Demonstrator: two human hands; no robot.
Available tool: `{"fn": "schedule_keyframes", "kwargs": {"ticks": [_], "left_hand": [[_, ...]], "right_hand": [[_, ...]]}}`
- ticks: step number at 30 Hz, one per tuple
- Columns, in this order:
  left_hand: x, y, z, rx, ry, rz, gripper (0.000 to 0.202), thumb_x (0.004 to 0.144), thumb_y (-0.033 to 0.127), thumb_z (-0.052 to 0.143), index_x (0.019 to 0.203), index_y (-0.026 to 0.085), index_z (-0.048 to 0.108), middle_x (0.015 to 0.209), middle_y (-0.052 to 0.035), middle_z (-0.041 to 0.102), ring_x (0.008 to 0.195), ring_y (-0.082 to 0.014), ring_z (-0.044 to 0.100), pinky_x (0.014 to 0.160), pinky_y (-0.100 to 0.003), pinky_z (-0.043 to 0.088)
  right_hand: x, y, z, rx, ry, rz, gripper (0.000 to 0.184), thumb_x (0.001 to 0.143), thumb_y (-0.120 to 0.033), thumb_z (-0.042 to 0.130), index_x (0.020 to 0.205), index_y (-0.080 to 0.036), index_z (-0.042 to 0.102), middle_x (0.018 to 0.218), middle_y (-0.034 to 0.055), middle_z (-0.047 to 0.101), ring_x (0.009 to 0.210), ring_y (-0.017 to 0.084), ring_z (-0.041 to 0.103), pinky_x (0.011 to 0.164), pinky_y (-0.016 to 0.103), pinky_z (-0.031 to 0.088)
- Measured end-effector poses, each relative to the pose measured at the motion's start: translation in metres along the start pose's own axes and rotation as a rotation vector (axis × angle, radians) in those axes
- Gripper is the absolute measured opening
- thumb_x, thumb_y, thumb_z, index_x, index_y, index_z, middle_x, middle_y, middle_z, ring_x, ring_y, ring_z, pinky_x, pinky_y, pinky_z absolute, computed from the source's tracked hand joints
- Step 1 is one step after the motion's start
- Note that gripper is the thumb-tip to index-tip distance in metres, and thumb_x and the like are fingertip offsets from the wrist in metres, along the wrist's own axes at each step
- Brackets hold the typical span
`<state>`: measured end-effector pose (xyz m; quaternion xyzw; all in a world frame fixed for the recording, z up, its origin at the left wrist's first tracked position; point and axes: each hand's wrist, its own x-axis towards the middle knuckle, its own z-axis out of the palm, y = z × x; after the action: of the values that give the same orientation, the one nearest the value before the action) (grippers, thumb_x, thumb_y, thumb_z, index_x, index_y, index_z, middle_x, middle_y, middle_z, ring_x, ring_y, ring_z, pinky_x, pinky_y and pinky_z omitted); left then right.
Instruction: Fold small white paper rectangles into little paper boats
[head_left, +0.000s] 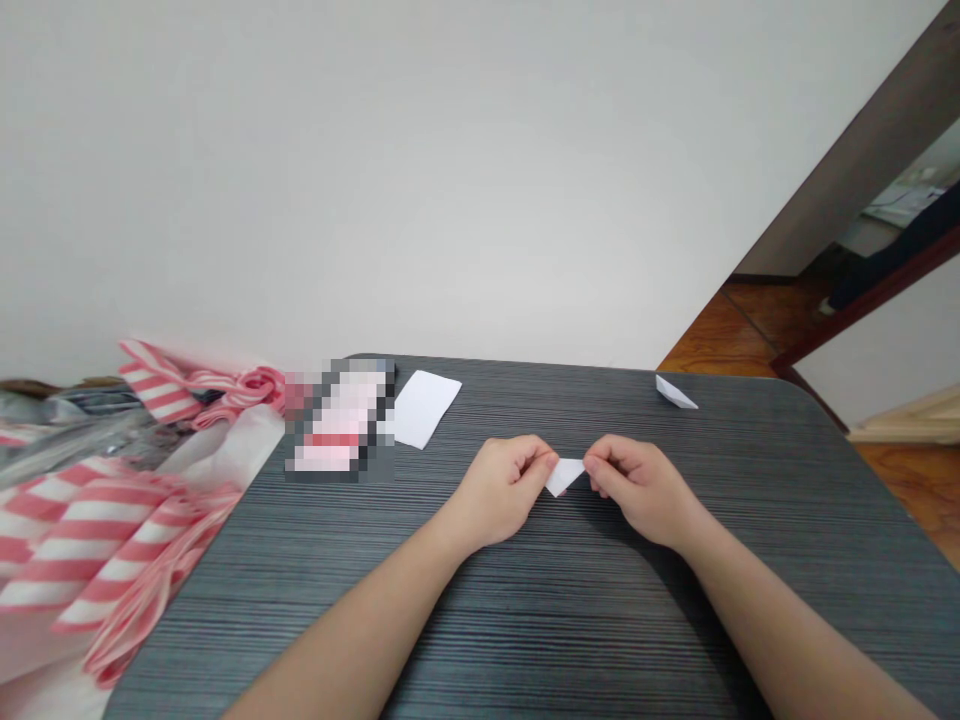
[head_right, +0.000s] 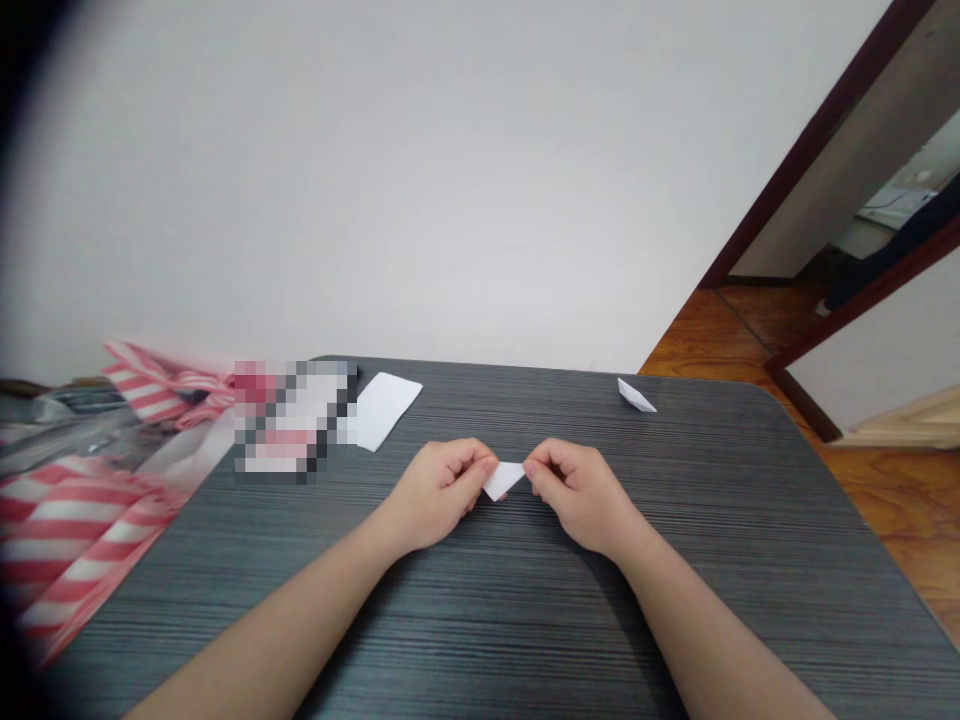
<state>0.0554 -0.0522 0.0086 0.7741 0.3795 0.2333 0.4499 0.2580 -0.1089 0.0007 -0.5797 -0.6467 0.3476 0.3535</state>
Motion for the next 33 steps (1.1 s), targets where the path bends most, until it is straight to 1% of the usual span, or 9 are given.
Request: {"fn": "schedule_keyframes", "kwargs": {"ticks": [5,11,17,20,22,24,26,29,33], "left_hand": [[0.001,-0.002,0.0,-0.033,-0.016,0.003,0.029,0.094,0.029,0.048,0.072,0.016,0.061,0.051,0.0053,0.052,0.05,-0.009,0.047,0.052,-0.02,0.035],[0.001,-0.005,0.002,-0.06,-0.03,0.009,0.025,0.095,0.031,0.048,0.083,0.016,0.065,0.051,0.0054,0.053,0.05,-0.0092,0.048,0.052,-0.02,0.035],[0.001,-0.008,0.005,-0.02,-0.012,0.006,0.025,0.094,0.03,0.05,0.077,0.017,0.063,0.052,0.0052,0.054,0.05,-0.0088,0.049,0.051,-0.02,0.035],[0.001,-0.009,0.005,-0.003,-0.003,0.032,0.024,0.095,0.03,0.05,0.082,0.017,0.066,0.058,0.0038,0.059,0.053,-0.0097,0.051,0.052,-0.021,0.037],[0.002,-0.01,0.005,-0.002,0.025,0.069,0.021,0.095,0.03,0.051,0.094,0.018,0.069,0.069,0.0016,0.067,0.059,-0.011,0.056,0.055,-0.022,0.041],[0.002,-0.01,0.005,0.005,0.052,0.137,0.021,0.095,0.029,0.053,0.103,0.019,0.069,0.086,-0.0012,0.072,0.07,-0.0129,0.062,0.063,-0.024,0.046],[0.003,-0.011,0.005,0.031,0.056,0.232,0.021,0.095,0.027,0.053,0.103,0.019,0.071,0.097,-0.0032,0.072,0.084,-0.0149,0.065,0.075,-0.026,0.05],[0.003,-0.013,0.005,0.091,0.056,0.349,0.02,0.095,0.024,0.054,0.103,0.018,0.071,0.104,-0.0052,0.071,0.098,-0.0171,0.064,0.091,-0.031,0.049],[0.003,-0.015,0.006,0.198,0.113,0.42,0.021,0.094,0.023,0.056,0.108,0.019,0.071,0.112,-0.007,0.069,0.103,-0.0201,0.061,0.094,-0.037,0.048]], "right_hand": [[-0.001,0.0,0.001,-0.005,0.01,-0.018,0.022,0.093,-0.022,0.052,0.071,-0.02,0.057,0.064,-0.0024,0.057,0.06,0.013,0.053,0.06,0.025,0.041],[0.0,0.003,0.001,0.005,0.002,-0.009,0.02,0.093,-0.023,0.052,0.075,-0.02,0.06,0.065,-0.0022,0.059,0.061,0.013,0.054,0.062,0.025,0.042],[0.0,0.002,0.001,-0.005,0.011,-0.013,0.022,0.093,-0.024,0.053,0.072,-0.02,0.059,0.063,-0.0024,0.058,0.06,0.013,0.054,0.061,0.025,0.042],[-0.001,0.003,0.001,-0.003,0.018,-0.012,0.022,0.092,-0.023,0.053,0.071,-0.02,0.058,0.063,-0.0025,0.058,0.06,0.013,0.054,0.06,0.025,0.041],[-0.001,0.003,0.002,-0.008,0.028,-0.009,0.022,0.092,-0.024,0.053,0.071,-0.02,0.058,0.062,-0.0028,0.057,0.059,0.013,0.053,0.058,0.025,0.04],[0.0,0.004,0.002,-0.014,0.04,0.001,0.023,0.092,-0.025,0.054,0.07,-0.02,0.057,0.061,-0.003,0.056,0.058,0.013,0.051,0.057,0.025,0.039],[0.0,0.004,0.002,-0.017,0.049,0.011,0.023,0.092,-0.027,0.054,0.071,-0.02,0.058,0.061,-0.0031,0.056,0.057,0.013,0.05,0.057,0.024,0.039],[0.001,0.004,0.003,-0.037,0.064,0.014,0.023,0.092,-0.028,0.055,0.071,-0.02,0.059,0.06,-0.0031,0.055,0.057,0.013,0.05,0.057,0.024,0.039],[0.002,0.001,0.003,-0.088,0.092,0.023,0.025,0.092,-0.03,0.055,0.07,-0.02,0.059,0.059,-0.0031,0.055,0.055,0.013,0.049,0.055,0.025,0.038]]}}
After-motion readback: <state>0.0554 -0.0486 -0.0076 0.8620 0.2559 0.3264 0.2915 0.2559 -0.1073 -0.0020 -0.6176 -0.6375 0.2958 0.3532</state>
